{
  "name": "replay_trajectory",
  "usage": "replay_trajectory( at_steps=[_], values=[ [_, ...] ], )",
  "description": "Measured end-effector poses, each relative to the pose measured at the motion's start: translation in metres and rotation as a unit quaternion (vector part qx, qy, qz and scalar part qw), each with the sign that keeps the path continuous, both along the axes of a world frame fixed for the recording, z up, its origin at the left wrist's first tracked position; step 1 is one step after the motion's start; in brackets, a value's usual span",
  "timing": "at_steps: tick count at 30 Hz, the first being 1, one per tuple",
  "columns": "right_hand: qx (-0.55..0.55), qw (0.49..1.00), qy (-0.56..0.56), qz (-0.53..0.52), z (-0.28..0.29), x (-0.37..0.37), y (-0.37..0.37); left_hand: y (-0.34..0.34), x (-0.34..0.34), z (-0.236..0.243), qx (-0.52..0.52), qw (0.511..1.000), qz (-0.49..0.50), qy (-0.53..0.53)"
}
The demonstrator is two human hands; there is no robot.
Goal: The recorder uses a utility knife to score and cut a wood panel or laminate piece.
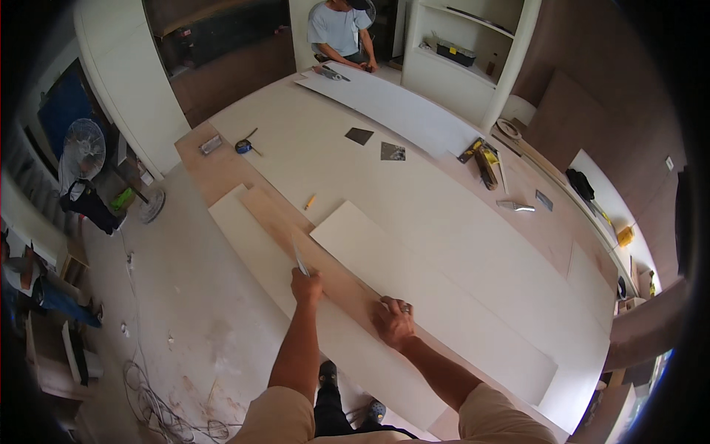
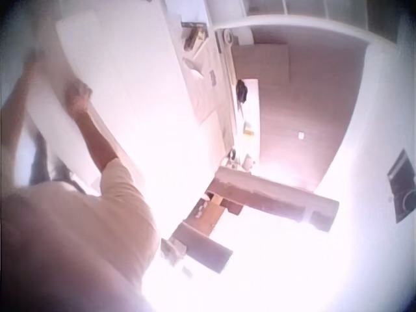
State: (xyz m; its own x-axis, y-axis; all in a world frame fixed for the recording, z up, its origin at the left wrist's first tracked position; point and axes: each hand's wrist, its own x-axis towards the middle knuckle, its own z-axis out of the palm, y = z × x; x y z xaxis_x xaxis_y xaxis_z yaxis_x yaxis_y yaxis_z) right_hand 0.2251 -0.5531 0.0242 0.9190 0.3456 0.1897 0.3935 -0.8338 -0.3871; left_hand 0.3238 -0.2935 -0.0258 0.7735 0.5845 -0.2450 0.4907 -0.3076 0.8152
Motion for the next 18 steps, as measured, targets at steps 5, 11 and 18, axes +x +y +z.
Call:
replay_trajectory(
  at_steps=[5,11,18],
  values=[
    [-0.021,0.996,0.067,-0.059,0.008,-0.047,-0.062,-0.023,0.007,0.044,-0.052,0.997,-0.005,0.049],
    [-0.035,0.996,0.057,-0.059,0.001,-0.054,-0.072,-0.029,0.004,0.044,-0.006,0.999,-0.008,0.039],
    [-0.037,0.997,0.048,-0.047,0.005,-0.057,-0.066,-0.025,-0.005,0.034,-0.016,1.000,0.013,0.017]
  ],
)
